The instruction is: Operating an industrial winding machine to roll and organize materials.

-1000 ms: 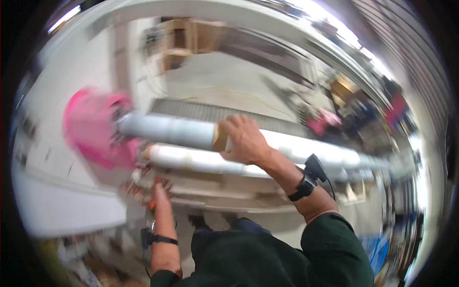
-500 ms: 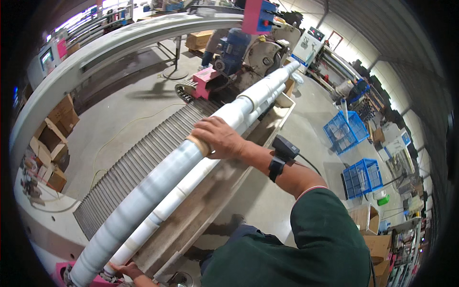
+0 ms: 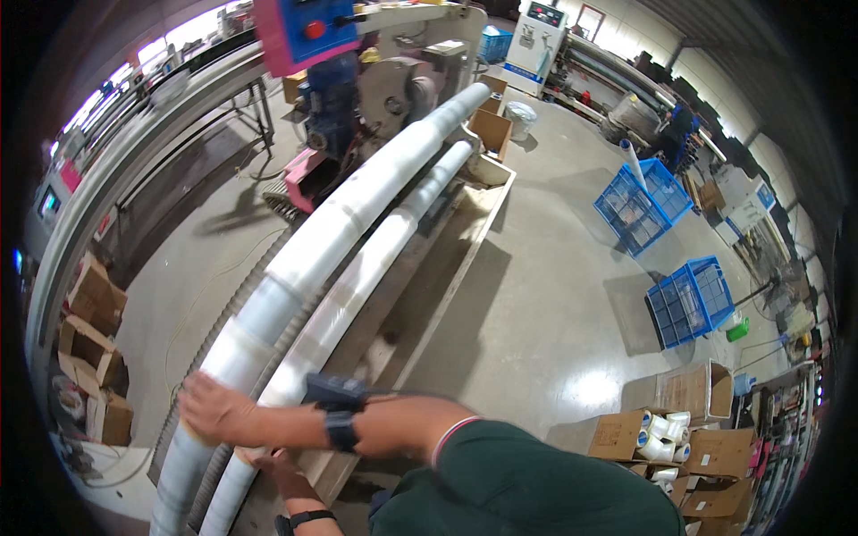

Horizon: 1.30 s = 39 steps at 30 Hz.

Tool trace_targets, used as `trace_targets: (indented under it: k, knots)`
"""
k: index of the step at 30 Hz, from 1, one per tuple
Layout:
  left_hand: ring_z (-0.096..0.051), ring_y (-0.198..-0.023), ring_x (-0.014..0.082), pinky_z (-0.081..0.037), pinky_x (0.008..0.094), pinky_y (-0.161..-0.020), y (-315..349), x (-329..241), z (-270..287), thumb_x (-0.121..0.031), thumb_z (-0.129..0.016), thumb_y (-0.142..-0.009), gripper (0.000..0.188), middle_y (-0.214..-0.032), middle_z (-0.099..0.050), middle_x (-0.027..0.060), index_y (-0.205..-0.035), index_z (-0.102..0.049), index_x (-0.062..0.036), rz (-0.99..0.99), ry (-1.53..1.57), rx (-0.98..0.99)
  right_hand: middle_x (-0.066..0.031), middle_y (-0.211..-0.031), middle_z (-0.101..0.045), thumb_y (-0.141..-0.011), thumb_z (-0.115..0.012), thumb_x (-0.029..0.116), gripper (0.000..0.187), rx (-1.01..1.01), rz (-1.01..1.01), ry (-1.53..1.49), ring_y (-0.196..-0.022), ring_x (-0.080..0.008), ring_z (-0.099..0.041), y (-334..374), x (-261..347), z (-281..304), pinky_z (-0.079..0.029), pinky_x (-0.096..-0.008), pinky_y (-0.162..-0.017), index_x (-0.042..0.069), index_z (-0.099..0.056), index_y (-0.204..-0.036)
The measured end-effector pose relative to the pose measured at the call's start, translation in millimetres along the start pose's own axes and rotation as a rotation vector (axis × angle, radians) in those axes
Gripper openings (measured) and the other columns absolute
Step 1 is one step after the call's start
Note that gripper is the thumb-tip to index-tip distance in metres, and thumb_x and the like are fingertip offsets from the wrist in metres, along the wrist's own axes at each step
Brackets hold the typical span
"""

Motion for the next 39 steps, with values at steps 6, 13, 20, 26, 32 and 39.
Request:
trace_targets:
  k: [6,13,20,26,32,39]
  knots:
    - [-0.039,-0.121,0.0362,-0.038,0.0446,-0.097,14.1,91.3,-81.8,-0.074,-0.046,-0.071,0.100,-0.139,-0.027,0.0206,-0.140,-0.016,-0.0071,0.153,-0.088,-0.037,-0.0166,-0.100,-0.055,-0.073,-0.048,0.021,0.033,0.003,-0.055,0.029,-0.103,-0.0336,-0.049,7.4,-31.3,6.3,-0.032,-0.0476,-0.098,-0.002,-0.058,-0.094]
    - [-0.037,-0.122,0.0360,-0.037,0.0442,-0.098,-24.2,177.4,-131.5,-0.073,-0.046,-0.072,0.100,-0.139,-0.025,0.0211,-0.140,-0.015,-0.0071,0.191,-0.170,-0.196,-0.0176,-0.098,-0.055,-0.072,-0.049,0.024,0.035,-0.002,-0.029,0.009,-0.103,-0.0345,-0.048,42.6,-161.0,73.3,-0.030,-0.0485,-0.097,-0.003,-0.058,-0.092]
    - [-0.035,-0.123,0.0358,-0.036,0.0438,-0.099,-44.0,275.2,-247.5,-0.073,-0.046,-0.072,0.100,-0.140,-0.023,0.0216,-0.141,-0.013,-0.0071,0.272,-0.204,-0.249,-0.0144,-0.086,-0.051,-0.067,-0.054,0.023,0.028,0.089,0.057,0.043,-0.088,-0.0316,-0.049,83.8,-366.3,181.1,-0.034,-0.0480,-0.091,-0.001,-0.056,-0.083]
    - [-0.034,-0.125,0.0356,-0.035,0.0434,-0.100,-34.7,344.1,-324.5,-0.072,-0.046,-0.073,0.100,-0.141,-0.021,0.0221,-0.141,-0.012,-0.0071,0.294,-0.193,-0.269,-0.0088,-0.091,-0.052,-0.058,-0.066,0.019,0.036,0.312,0.190,0.056,-0.093,-0.0249,-0.051,139.4,-644.0,341.9,-0.034,-0.0421,-0.087,0.008,-0.050,-0.088]
    - [-0.033,-0.126,0.0355,-0.034,0.0431,-0.101,0.0,447.0,-381.7,-0.072,-0.046,-0.073,0.100,-0.142,-0.019,0.0226,-0.141,-0.010,-0.0071,0.219,-0.139,-0.430,-0.0085,-0.113,-0.051,-0.070,-0.059,0.010,0.038,0.462,-0.116,0.439,-0.113,-0.0265,-0.045,208.2,-901.1,502.3,-0.028,-0.0440,-0.100,0.010,-0.049,-0.106]
    - [-0.031,-0.127,0.0353,-0.033,0.0427,-0.102,88.9,547.7,-484.3,-0.072,-0.046,-0.074,0.101,-0.142,-0.016,0.0231,-0.142,-0.009,-0.0071,0.123,-0.102,-0.656,-0.0129,-0.108,-0.054,-0.058,-0.074,0.015,0.060,-0.085,-0.830,0.159,-0.104,-0.0268,-0.052,343.4,-1105.4,593.4,-0.039,-0.0348,-0.092,0.003,-0.049,-0.110]
Point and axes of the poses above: each hand's wrist, its own y-axis away from the middle knuckle, its own z-axis out of the back of the hand, x = y × z, the point moved 4 cm from there along -y, towards the middle knuckle
